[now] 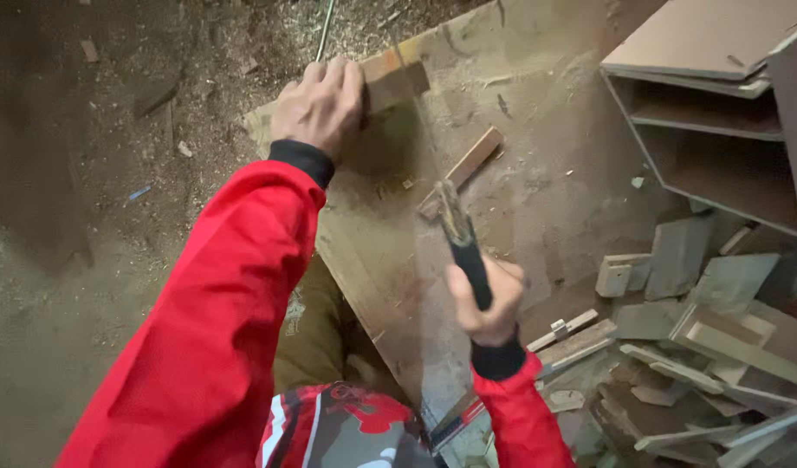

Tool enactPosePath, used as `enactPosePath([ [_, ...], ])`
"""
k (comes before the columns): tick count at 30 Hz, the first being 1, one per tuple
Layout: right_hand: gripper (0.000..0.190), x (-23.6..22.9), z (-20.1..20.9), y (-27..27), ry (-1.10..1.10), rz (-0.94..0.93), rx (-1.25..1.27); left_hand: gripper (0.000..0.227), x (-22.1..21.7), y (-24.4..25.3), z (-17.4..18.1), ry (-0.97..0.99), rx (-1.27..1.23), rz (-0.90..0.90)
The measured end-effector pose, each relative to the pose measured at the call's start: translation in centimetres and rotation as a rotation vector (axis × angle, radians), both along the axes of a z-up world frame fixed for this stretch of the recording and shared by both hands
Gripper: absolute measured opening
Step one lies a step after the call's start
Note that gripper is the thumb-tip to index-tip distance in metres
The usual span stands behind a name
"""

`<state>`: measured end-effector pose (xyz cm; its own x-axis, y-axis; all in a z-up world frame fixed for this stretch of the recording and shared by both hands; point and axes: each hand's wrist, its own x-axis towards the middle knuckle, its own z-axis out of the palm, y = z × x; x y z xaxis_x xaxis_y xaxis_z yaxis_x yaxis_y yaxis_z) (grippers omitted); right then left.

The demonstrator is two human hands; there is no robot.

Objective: The person saws a small wooden block on a workbench using a hand saw, then uses a hammer to drive nails into the block. The workspace is cluttered with wood scraps and tools.

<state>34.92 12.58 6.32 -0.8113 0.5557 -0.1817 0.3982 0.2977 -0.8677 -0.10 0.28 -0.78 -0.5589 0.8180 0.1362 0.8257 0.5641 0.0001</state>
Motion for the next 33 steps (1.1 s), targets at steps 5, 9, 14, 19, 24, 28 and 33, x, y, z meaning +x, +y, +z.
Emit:
enactPosePath([
  [5,0.022,6.7,4.8,-1.8,-0.168,-0.861,-0.797,0.023,-0.2,1.6,0.5,-0.028,0.036,-0.031],
  [9,0.026,3.1,1.0,-1.6,-0.176,-0.132,0.042,0.019,-0.3,0.2,1.2,0.007,0.005,-0.056],
  [14,0.029,2.2,-1.4,-0.6,-0.118,-0.107,-0.041,0.012,0.1,1.2,0.7,-0.064,-0.015,-0.033],
  [19,0.019,7.1,5.0,-2.7,0.023,-0.081,0.095,0.01,-0.3,0.7,1.5,-0.069,-0.034,-0.051],
  [24,0.028,1.7,-2.8,-1.5,0.054,-0.057,-0.093,0.018,-0.6,1.3,1.6,-0.099,-0.011,-0.05],
  [28,0.023,4.3,0.5,-3.5,-0.087,-0.237,-0.054,0.022,-0.7,1.5,2.0,-0.104,-0.035,-0.038],
  [33,0.019,7.6,2.9,-3.7,0.011,-0.115,0.085,0.015,-0.2,0.8,2.5,-0.124,-0.036,-0.054],
])
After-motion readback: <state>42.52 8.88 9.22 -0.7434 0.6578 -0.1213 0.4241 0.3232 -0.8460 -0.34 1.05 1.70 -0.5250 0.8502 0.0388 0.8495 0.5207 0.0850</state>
